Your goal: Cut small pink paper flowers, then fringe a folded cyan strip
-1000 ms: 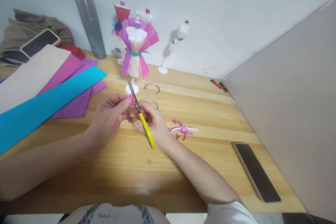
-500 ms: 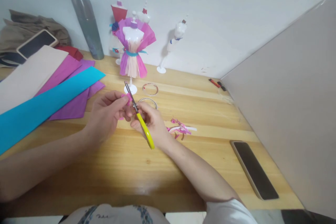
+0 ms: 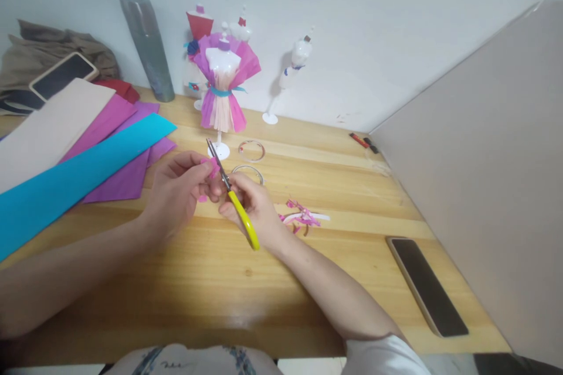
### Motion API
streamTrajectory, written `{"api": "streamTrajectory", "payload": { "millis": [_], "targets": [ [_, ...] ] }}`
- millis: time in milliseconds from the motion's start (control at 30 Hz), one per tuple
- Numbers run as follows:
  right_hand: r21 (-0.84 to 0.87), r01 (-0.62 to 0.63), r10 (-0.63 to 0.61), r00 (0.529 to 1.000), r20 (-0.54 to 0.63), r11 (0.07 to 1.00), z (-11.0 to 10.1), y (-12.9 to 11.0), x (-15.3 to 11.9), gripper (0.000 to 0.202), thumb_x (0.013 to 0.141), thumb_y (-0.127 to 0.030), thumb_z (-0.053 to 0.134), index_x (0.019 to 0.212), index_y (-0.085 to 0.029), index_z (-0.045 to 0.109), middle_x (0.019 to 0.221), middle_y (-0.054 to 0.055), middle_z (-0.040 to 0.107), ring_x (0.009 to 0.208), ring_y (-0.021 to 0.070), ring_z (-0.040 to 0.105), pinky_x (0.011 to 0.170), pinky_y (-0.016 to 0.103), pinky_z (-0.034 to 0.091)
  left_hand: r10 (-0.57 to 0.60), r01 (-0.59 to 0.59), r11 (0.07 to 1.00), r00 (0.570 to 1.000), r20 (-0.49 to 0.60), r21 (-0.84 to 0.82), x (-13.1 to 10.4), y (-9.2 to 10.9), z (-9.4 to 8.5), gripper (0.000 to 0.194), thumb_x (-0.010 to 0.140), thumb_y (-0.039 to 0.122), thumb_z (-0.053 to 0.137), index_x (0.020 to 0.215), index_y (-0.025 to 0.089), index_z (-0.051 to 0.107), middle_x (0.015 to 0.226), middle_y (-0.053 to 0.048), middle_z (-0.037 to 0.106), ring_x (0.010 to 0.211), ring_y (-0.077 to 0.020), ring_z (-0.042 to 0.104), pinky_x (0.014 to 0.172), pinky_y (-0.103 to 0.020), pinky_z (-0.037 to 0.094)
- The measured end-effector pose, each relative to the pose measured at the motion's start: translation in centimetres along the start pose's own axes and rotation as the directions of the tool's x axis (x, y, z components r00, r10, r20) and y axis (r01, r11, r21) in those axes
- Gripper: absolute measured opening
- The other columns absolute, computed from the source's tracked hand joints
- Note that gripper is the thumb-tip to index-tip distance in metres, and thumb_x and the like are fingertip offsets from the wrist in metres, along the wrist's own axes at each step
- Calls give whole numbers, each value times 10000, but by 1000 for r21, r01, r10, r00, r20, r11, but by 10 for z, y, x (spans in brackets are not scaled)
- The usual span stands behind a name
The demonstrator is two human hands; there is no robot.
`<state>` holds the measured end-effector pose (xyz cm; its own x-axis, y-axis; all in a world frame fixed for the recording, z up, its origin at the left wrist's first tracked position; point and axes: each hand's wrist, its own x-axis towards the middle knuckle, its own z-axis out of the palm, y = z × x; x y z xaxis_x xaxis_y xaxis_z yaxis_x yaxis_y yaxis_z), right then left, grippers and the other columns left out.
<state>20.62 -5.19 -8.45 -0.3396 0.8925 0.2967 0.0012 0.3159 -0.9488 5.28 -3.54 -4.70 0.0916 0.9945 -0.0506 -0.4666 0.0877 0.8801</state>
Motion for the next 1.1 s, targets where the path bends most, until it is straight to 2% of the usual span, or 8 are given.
{"api": "streamTrajectory", "payload": {
  "millis": [133, 367, 667, 900, 1100],
  "targets": [
    [26, -8, 7, 1000, 29, 1000, -2, -2, 0, 497, 874, -690, 695, 958, -209, 607, 772, -5, 494, 618, 125, 414, 528, 269, 349, 24, -24, 1000, 999, 21, -5, 3, -2, -3, 169, 719, 221, 759, 632, 178, 620, 536, 17, 641, 469, -106, 595, 456, -220, 491],
    [14, -64, 63, 997, 32, 998, -2, -6, -1, 565, 842, -744, 688, 977, -202, 611, 799, 14, 527, 628, 128, 431, 512, 267, 344, 43, -42, 999, 998, 56, -21, 6, -2, -5, 163, 742, 195, 739, 633, 180, 618, 548, 30, 638, 478, -108, 605, 464, -226, 501],
    [43, -61, 60, 998, 16, 997, -1, -3, -2, 516, 854, -709, 703, 975, -214, 622, 694, -13, 459, 642, 159, 477, 525, 280, 378, 48, -47, 999, 997, 63, -16, 5, 0, -5, 172, 750, 197, 739, 630, 183, 616, 548, 28, 639, 477, -106, 604, 473, -225, 507],
    [-22, -78, 79, 996, 47, 997, -5, -9, 0, 560, 846, -759, 671, 988, -220, 617, 664, -27, 481, 517, 119, 370, 501, 293, 353, 31, -36, 998, 995, 96, 52, 8, 5, -7, 191, 720, 227, 764, 621, 188, 606, 512, 7, 647, 455, -118, 602, 463, -227, 497],
    [-22, -63, 64, 996, 55, 998, -6, -8, 0, 547, 867, -753, 651, 1007, -225, 623, 637, -32, 476, 484, 120, 363, 508, 311, 362, 38, -48, 995, 992, 122, 83, 9, 7, -9, 157, 748, 191, 729, 639, 191, 615, 525, 2, 670, 443, -114, 598, 462, -221, 489]
  ]
}}
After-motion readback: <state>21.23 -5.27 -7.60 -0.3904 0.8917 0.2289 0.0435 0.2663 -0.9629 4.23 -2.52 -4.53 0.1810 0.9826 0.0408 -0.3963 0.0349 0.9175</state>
